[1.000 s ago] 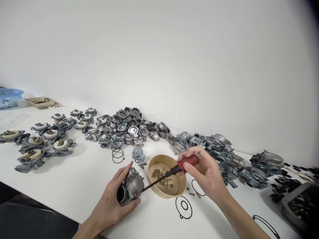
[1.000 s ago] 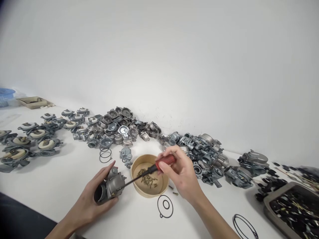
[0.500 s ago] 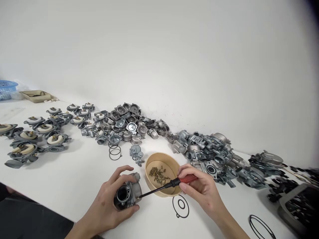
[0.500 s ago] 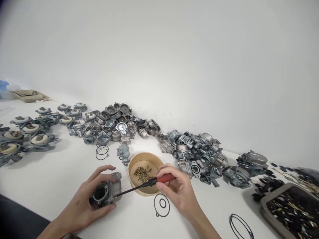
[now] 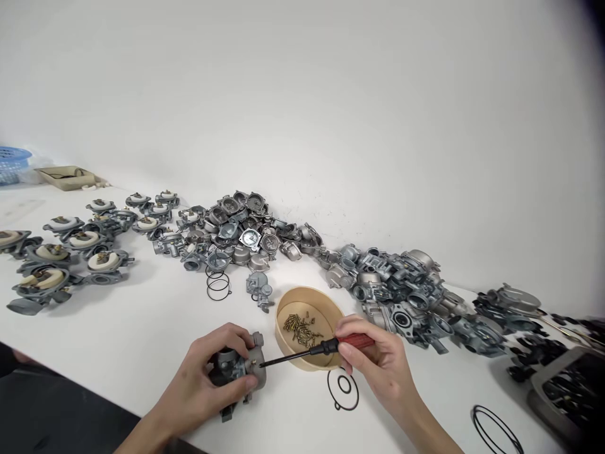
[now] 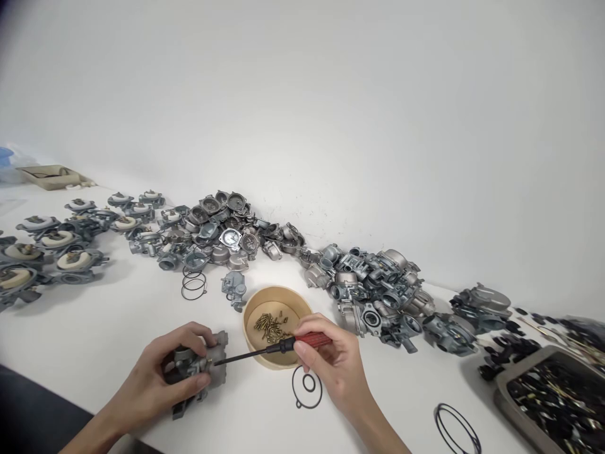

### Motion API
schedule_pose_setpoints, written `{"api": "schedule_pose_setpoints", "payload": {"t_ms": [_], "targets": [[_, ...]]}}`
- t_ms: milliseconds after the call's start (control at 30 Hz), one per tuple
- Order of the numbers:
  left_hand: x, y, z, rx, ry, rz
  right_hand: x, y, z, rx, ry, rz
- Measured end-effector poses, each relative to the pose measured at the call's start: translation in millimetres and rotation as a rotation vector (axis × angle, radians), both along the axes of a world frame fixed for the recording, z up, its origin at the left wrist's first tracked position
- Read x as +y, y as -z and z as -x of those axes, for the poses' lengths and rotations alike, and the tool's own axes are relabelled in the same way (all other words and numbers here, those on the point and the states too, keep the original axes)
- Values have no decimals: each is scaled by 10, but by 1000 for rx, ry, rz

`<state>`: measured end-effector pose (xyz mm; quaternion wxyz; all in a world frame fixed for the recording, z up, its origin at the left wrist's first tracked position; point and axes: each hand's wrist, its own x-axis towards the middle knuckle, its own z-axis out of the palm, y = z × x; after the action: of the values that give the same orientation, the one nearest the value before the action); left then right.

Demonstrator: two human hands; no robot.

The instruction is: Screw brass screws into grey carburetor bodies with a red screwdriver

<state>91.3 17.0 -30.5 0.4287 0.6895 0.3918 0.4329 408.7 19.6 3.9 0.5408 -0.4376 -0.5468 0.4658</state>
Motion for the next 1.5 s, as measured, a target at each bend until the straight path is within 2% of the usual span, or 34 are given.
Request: {"api": "schedule_pose_setpoints", "payload": {"t_ms": [167, 500, 733, 867, 1100, 1500], "targets": [[29, -14, 10, -70, 60, 118, 5, 30, 7, -3, -18, -19], [40, 28, 47, -95, 134, 58, 27, 42, -6, -27, -19, -16], [44, -50, 26, -75, 135, 142, 29, 63, -6, -29, -28, -16], [43, -103, 18, -24, 148, 150, 72, 132, -47, -56, -62, -82], [40, -109, 25, 36, 134, 153, 109, 214, -91, -57, -97, -124], [35, -125, 41, 98, 97, 218, 127, 254, -120, -87, -86, -90]]}}
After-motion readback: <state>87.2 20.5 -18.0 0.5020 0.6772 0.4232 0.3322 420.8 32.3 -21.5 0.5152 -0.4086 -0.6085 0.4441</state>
